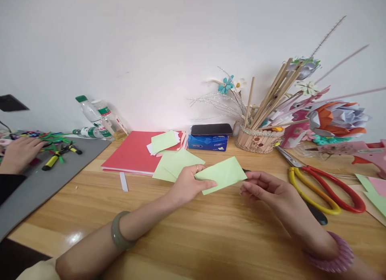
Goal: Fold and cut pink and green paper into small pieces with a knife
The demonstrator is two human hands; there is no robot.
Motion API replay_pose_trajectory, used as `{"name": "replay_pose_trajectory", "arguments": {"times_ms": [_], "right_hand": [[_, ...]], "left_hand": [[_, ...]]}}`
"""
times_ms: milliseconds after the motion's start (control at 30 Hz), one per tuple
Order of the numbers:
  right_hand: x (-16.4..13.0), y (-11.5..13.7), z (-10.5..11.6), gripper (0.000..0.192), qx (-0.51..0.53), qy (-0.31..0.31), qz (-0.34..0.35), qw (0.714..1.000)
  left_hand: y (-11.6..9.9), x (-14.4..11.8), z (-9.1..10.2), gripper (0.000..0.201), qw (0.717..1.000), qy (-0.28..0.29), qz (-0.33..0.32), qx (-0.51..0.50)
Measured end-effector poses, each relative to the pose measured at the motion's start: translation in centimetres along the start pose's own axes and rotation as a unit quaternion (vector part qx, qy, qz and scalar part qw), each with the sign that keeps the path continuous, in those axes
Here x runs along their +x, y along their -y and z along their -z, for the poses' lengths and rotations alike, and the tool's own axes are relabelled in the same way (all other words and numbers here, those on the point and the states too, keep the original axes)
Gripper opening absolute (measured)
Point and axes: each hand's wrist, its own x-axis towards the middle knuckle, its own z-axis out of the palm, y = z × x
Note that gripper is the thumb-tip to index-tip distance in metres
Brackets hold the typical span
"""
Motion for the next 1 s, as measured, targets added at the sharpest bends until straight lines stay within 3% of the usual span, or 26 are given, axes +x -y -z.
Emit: {"name": "replay_pose_trajectory", "arguments": {"times_ms": [133,400,567,767,1000], "right_hand": [[-0.2,0.8,-0.1,0.046,0.004,-0.003,-0.020,1.000],[-0.2,0.1,0.1,0.041,0.008,-0.034,-0.023,0.999],[0.0,-0.1,0.3,0.043,0.006,-0.046,-0.026,0.999],[-0.2,0.3,0.3,0.043,0.002,-0.050,-0.030,0.998],[-0.1,0.0,0.4,0.037,0.004,-0.016,-0.021,1.000]], "left_hand": [[-0.2,-0.2,-0.2,0.026,1.000,-0.006,0.003,0.022],[-0.3,-0.1,-0.4,0.049,0.993,0.054,0.059,-0.086],[-0.4,-0.2,-0.8,0.052,0.993,0.008,0.033,-0.111],[-0.2,-0.3,-1.1,0.048,0.991,-0.014,0.040,-0.123],[0.2,-0.6,-0.4,0.027,0.999,0.040,0.008,-0.033]]}}
